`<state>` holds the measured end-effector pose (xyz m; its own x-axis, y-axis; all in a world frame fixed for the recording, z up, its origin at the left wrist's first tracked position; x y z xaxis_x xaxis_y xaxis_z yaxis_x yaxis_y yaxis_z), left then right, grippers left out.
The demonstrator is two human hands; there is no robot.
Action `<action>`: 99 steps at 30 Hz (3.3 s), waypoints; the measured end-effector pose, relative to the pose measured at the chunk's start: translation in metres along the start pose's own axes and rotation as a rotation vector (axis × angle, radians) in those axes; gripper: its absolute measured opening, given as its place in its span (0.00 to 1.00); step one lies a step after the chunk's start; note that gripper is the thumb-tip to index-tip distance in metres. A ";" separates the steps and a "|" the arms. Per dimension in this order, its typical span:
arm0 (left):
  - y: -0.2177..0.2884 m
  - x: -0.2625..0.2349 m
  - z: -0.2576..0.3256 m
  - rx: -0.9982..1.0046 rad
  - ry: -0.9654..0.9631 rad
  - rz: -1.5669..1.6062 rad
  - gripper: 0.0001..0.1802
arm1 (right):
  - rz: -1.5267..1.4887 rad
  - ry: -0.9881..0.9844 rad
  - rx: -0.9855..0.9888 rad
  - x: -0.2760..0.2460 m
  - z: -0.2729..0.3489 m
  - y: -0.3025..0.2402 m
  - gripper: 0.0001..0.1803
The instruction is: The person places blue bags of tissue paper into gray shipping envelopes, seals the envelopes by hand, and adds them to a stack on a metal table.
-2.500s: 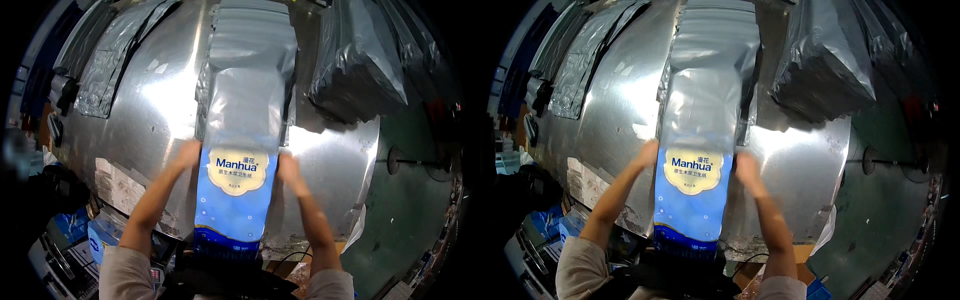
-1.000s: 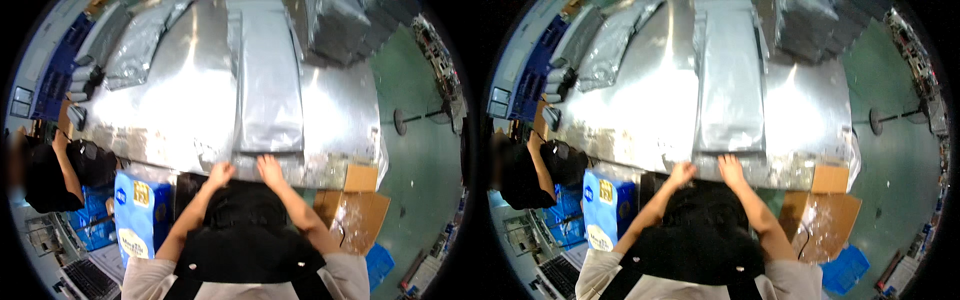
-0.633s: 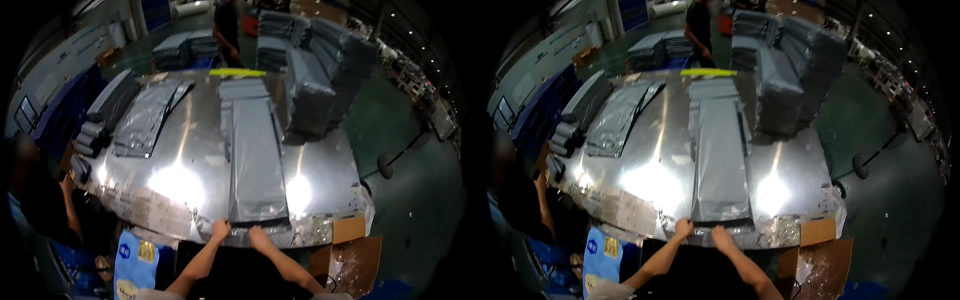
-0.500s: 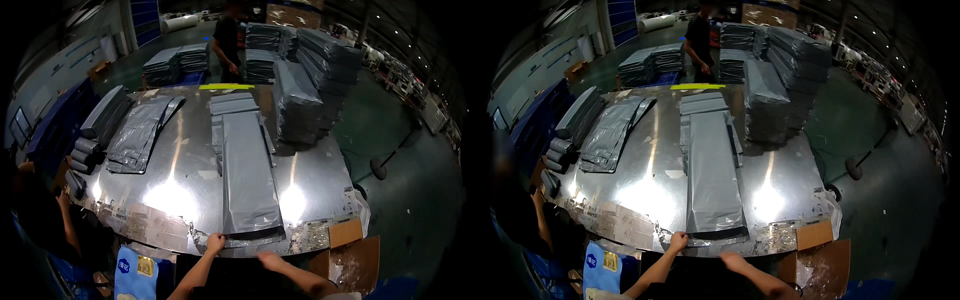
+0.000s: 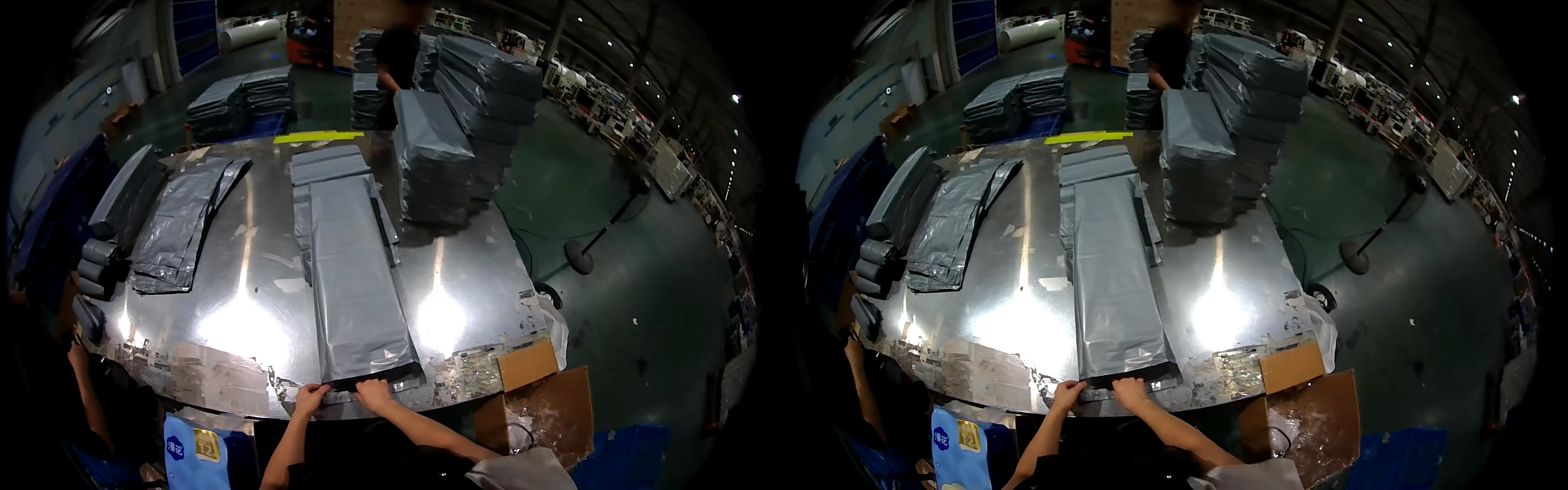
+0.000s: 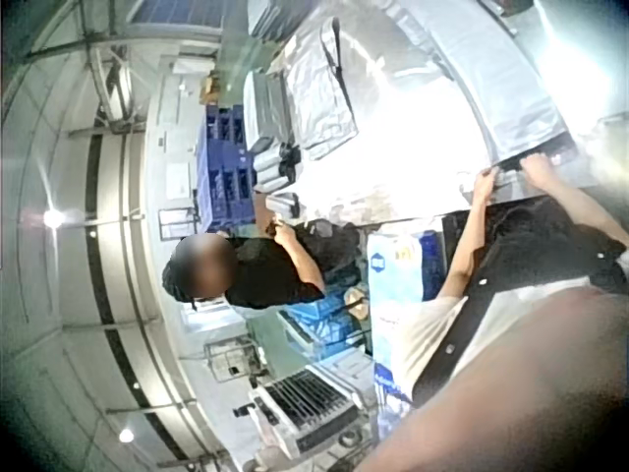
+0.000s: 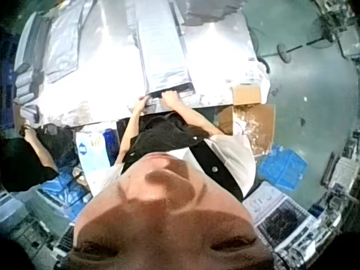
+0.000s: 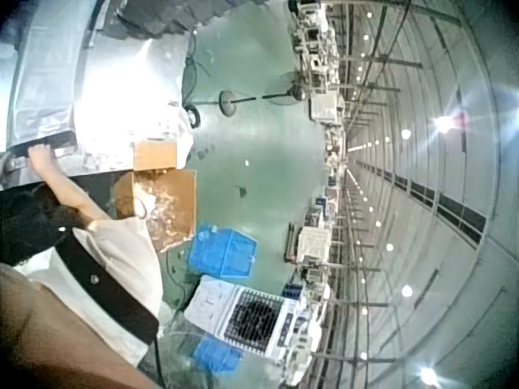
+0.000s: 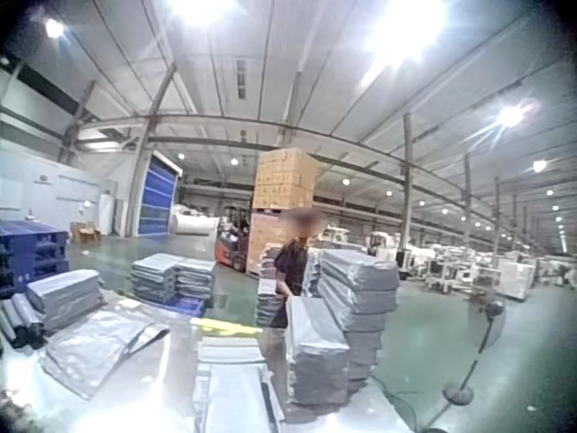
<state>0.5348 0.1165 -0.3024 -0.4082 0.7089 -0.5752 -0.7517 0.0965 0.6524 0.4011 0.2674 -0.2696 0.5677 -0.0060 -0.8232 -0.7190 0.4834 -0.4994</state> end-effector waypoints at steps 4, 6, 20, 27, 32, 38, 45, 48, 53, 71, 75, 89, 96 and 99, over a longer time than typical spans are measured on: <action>-0.008 0.005 -0.008 0.003 -0.059 0.152 0.22 | 0.067 0.215 -0.147 0.017 0.001 0.019 0.09; -0.011 0.013 -0.010 -0.008 -0.134 0.266 0.22 | 0.006 0.142 -0.162 0.028 -0.001 0.031 0.08; -0.028 0.023 -0.032 0.037 -0.099 0.342 0.11 | 0.054 0.001 -0.448 0.023 0.000 0.013 0.07; 0.002 0.019 -0.018 0.091 -0.144 0.345 0.11 | -0.137 -0.090 -0.386 -0.007 0.038 0.034 0.11; -0.008 0.005 -0.015 0.045 -0.186 0.370 0.11 | 0.059 0.102 0.007 -0.075 0.164 0.152 0.11; -0.043 -0.009 -0.007 0.210 -0.621 -0.052 0.06 | 0.212 0.098 0.582 -0.113 0.331 0.225 0.08; 0.097 -0.086 -0.024 0.734 0.088 -0.923 0.40 | 0.144 0.333 -0.078 -0.168 0.041 0.085 0.27; 0.128 -0.069 -0.010 1.126 0.155 -1.523 0.47 | 0.503 0.196 -0.402 -0.175 0.011 0.071 0.32; 0.103 -0.038 -0.010 1.397 -0.015 -1.493 0.18 | 0.587 -0.078 -0.784 -0.132 0.010 0.113 0.19; 0.141 -0.035 -0.184 0.472 -0.210 -0.612 0.14 | -0.326 -0.007 0.336 -0.148 -0.146 0.165 0.11; 0.094 0.006 -0.191 0.075 0.136 0.438 0.18 | -0.735 0.738 0.335 -0.109 -0.154 0.161 0.07; 0.294 -0.054 -0.056 0.128 -0.327 1.138 0.28 | -1.085 0.233 -0.264 -0.348 -0.050 0.067 0.51; 0.489 -0.104 -0.060 0.641 -0.280 1.126 0.17 | -0.870 0.754 -0.692 -0.494 -0.033 0.073 0.46; 0.607 -0.120 -0.063 0.620 -0.286 1.021 0.19 | -1.201 0.703 -0.674 -0.581 -0.069 0.096 0.44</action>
<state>0.0946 0.0461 0.1313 -0.4780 0.7741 0.4151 0.2515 -0.3322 0.9091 -0.0254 0.2570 0.1424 0.7666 -0.5787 0.2781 -0.1442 -0.5772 -0.8038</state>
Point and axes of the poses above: each hand's wrist, its own z-axis away from the middle knuckle, its own x-axis out of the palm, y = z × x, the point moved 2 cm from there along -z, towards the middle knuckle, and after that the axes turned 11 degrees about -z, right-handed, at the moved point
